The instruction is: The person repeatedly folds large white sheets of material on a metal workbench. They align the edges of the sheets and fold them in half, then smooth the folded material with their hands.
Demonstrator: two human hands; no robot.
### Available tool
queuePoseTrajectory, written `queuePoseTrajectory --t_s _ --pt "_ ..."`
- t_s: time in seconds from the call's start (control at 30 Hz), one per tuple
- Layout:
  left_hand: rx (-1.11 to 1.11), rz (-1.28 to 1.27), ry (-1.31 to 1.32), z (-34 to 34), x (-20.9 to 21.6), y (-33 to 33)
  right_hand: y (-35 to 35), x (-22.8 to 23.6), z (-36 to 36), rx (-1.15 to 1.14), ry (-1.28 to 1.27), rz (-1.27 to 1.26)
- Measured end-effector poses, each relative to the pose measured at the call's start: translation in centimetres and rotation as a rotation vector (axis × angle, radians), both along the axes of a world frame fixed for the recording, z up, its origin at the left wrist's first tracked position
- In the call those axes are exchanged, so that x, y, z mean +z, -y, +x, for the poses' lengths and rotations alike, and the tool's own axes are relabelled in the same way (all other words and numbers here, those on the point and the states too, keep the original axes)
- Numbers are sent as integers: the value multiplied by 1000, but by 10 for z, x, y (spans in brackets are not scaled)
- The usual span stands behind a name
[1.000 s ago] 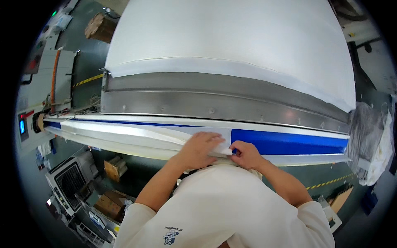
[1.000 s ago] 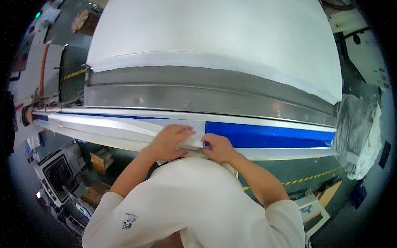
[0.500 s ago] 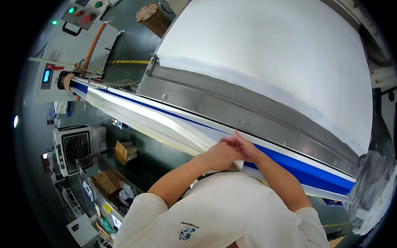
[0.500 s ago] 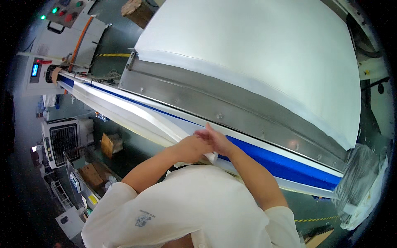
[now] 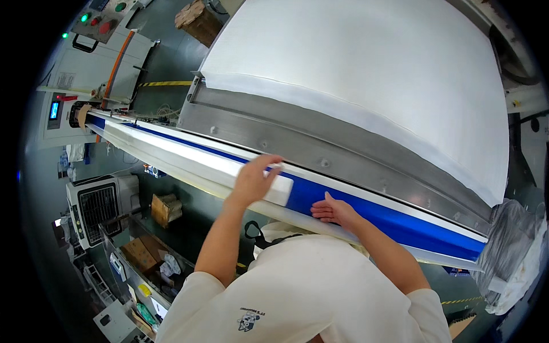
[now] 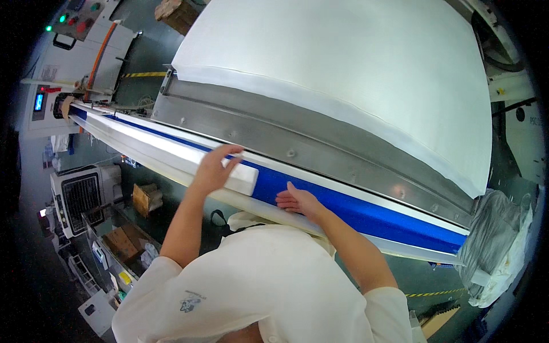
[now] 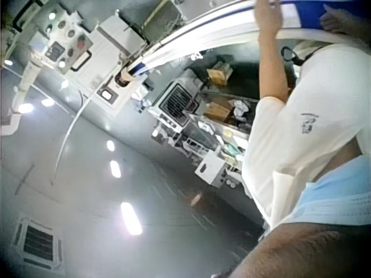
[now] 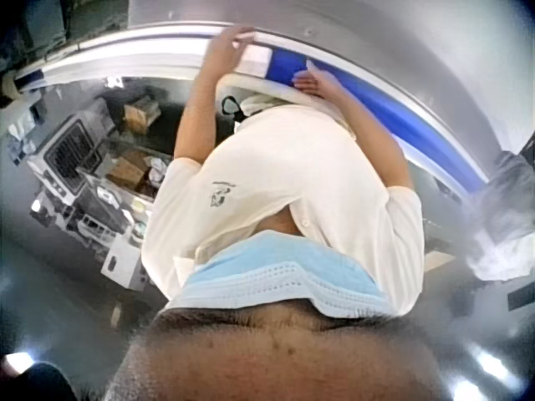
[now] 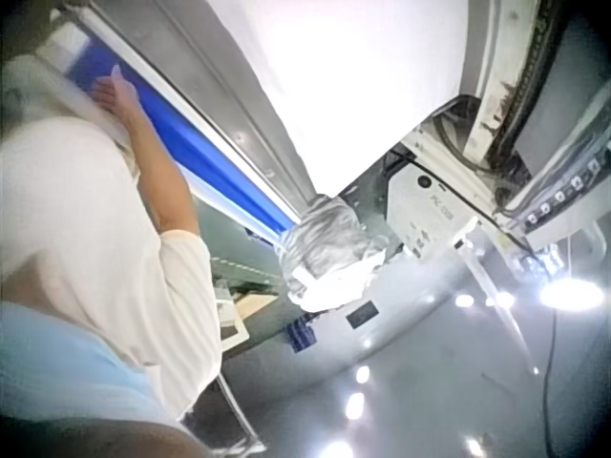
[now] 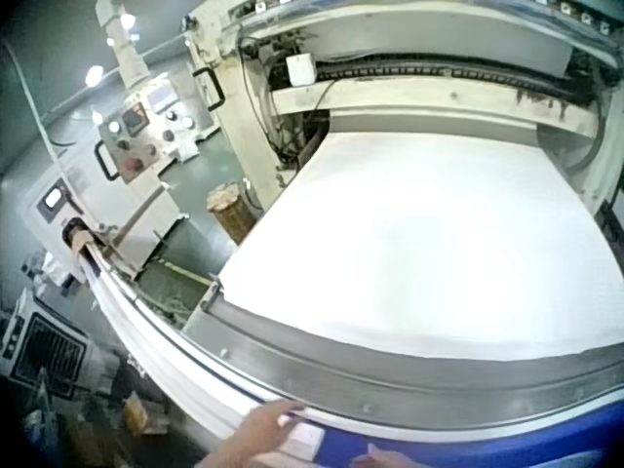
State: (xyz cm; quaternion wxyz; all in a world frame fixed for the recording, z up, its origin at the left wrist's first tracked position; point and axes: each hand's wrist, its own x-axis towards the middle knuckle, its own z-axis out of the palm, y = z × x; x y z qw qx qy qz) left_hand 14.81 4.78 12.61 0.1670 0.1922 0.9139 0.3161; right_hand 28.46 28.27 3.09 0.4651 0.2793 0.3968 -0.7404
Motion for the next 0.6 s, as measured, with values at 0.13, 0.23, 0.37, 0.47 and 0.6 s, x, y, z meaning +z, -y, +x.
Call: queuePoseTrajectory --t_s 0.13,0.23,0.37,0.47,0.6 --pt "138 -52 -74 -36 -9 43 -16 5 4 36 -20 138" --pt "144 -72 -237 -69 -38 72 -13 8 -25 111 -142 292" --pt "133 -115 -475 -125 -65 78 2 9 -95 182 -525 575" --pt "214 -119 -595 -157 -87 76 33 42 -174 262 -830 827" --pt "236 -82 -694 -180 -110 76 74 58 -281 365 -1103 939"
